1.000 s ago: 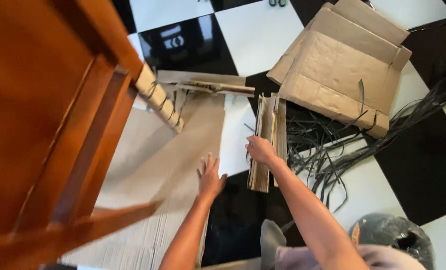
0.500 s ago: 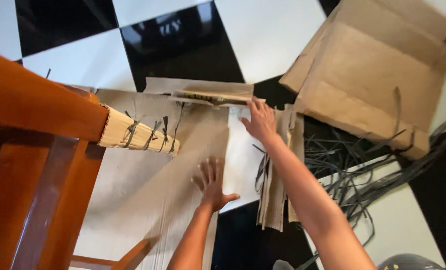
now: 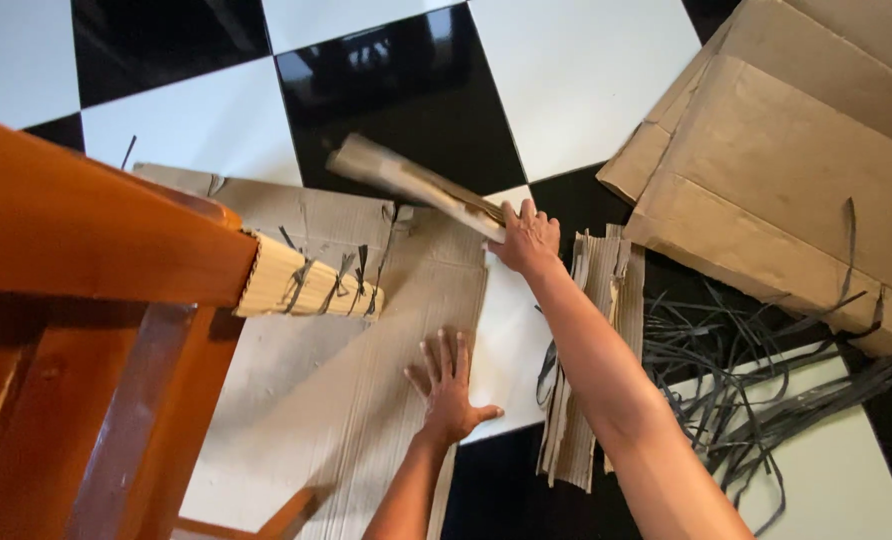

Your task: Wrapping a furniture leg with cardboard and securing it with black ties

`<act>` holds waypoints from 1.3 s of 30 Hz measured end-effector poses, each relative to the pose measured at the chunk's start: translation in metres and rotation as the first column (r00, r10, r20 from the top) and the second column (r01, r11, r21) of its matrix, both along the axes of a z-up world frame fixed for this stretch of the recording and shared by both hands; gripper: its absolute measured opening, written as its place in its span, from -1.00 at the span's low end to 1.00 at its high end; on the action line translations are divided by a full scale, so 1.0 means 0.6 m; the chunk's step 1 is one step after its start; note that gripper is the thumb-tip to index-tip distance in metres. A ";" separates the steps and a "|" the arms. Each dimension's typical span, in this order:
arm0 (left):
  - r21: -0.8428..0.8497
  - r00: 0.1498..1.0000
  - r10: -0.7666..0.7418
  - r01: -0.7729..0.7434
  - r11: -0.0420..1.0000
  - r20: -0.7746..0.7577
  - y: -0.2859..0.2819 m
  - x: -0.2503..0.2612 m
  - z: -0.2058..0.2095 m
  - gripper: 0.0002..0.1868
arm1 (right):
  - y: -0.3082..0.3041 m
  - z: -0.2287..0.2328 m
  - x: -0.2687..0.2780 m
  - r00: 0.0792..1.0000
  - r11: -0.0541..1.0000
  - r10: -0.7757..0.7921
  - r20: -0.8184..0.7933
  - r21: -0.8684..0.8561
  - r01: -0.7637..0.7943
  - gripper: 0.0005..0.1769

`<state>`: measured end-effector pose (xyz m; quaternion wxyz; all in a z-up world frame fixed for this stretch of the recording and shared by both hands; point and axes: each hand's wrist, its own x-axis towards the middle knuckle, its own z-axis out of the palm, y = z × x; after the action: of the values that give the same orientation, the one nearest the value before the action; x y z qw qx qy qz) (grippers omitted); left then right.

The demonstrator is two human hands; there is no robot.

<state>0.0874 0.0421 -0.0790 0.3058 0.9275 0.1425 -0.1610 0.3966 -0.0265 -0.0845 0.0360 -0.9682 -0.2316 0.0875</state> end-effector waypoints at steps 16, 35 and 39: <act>-0.103 0.976 0.098 -0.120 0.987 -0.196 0.030 -0.007 -0.023 -0.31 | -0.125 0.041 -0.404 0.624 0.781 -0.306 -0.719 0.185 0.596 -0.05; -0.788 0.666 0.722 -0.540 0.296 -0.186 -0.084 -0.213 0.093 -0.65 | -0.245 0.155 -0.643 0.647 0.551 -0.377 -0.662 0.401 0.732 -0.22; -0.823 0.650 0.704 -0.542 0.168 -0.285 -0.094 -0.226 0.098 -0.70 | -0.253 0.147 -0.637 0.776 0.600 -0.474 -0.417 0.492 0.631 -0.55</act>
<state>-0.0480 -0.0145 -0.0201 0.7717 0.5072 0.3837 0.0075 0.0142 -0.1782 0.0038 0.3979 -0.9078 0.0730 0.1106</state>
